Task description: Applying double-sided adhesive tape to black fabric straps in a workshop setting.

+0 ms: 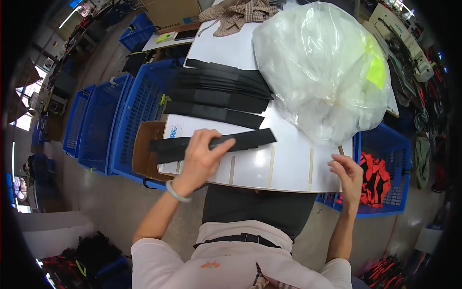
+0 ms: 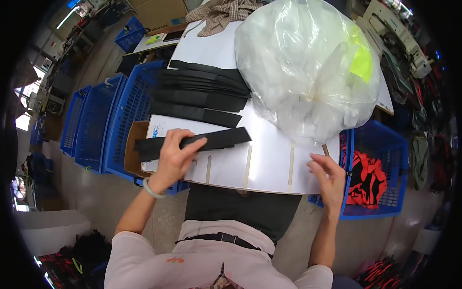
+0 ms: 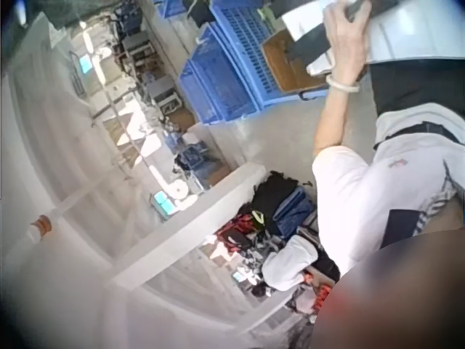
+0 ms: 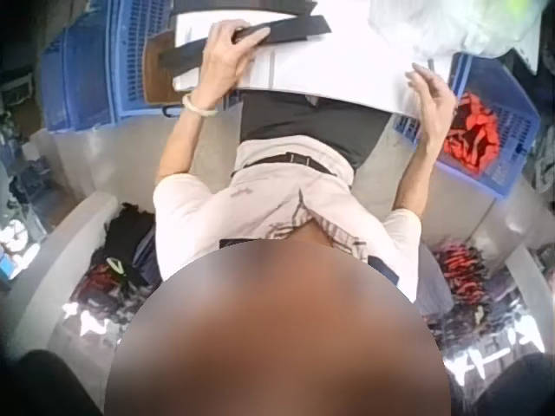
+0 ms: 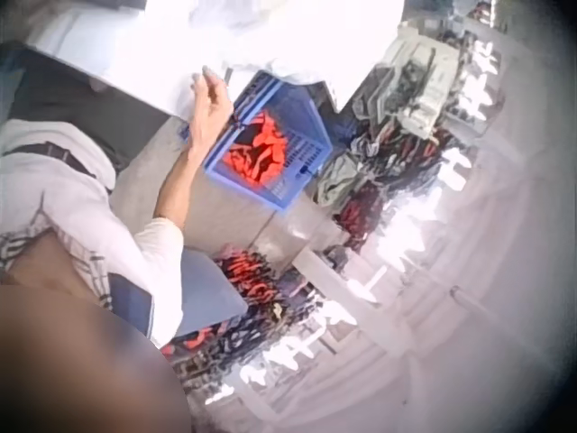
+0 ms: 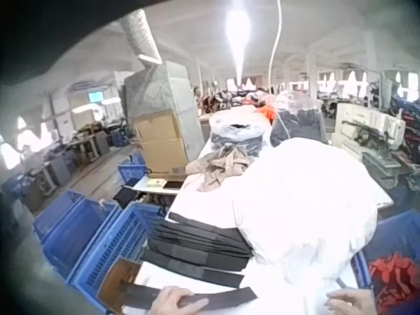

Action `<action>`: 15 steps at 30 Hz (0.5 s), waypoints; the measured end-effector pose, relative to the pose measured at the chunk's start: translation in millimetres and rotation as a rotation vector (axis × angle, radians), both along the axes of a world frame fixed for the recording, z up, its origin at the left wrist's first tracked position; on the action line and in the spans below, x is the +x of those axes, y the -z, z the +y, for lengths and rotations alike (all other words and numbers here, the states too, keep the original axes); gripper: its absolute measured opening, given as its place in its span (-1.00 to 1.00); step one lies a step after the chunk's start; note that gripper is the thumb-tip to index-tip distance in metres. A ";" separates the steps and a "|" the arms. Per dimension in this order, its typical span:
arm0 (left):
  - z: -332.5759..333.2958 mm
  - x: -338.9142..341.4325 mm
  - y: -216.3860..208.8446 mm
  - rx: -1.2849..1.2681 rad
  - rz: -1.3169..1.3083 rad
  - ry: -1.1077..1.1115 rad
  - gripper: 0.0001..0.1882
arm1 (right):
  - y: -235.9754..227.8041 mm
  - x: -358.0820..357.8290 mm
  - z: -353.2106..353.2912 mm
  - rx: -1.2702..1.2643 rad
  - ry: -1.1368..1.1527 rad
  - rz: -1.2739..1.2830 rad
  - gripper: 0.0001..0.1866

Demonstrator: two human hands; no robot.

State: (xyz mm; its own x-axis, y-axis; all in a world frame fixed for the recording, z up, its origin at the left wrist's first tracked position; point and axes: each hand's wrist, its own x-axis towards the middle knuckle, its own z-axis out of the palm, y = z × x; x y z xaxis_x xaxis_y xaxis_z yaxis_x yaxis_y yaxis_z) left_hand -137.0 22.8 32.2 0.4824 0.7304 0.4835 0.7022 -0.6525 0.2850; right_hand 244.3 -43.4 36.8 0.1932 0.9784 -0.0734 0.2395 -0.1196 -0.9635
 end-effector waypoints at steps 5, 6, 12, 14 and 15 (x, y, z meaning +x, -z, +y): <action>8.7 -51.8 51.6 -0.091 0.012 0.014 -0.64 | -0.9 -130.9 93.1 0.360 -0.398 -0.112 -0.82; 11.0 -45.7 54.5 -0.063 -0.001 0.018 -0.64 | 7.3 -156.5 111.9 0.358 -0.429 -0.122 -0.82; 19.1 -54.0 52.4 -0.075 0.065 0.132 -0.69 | 63.0 -238.2 170.3 0.658 -0.461 -0.812 -0.68; 19.8 -55.2 46.8 -0.110 0.027 0.134 -0.69 | 69.1 -239.2 173.1 0.662 -0.466 -0.784 -0.68; 18.5 -54.8 43.1 -0.160 -0.006 0.146 -0.69 | 68.1 -239.8 173.8 0.650 -0.466 -0.749 -0.68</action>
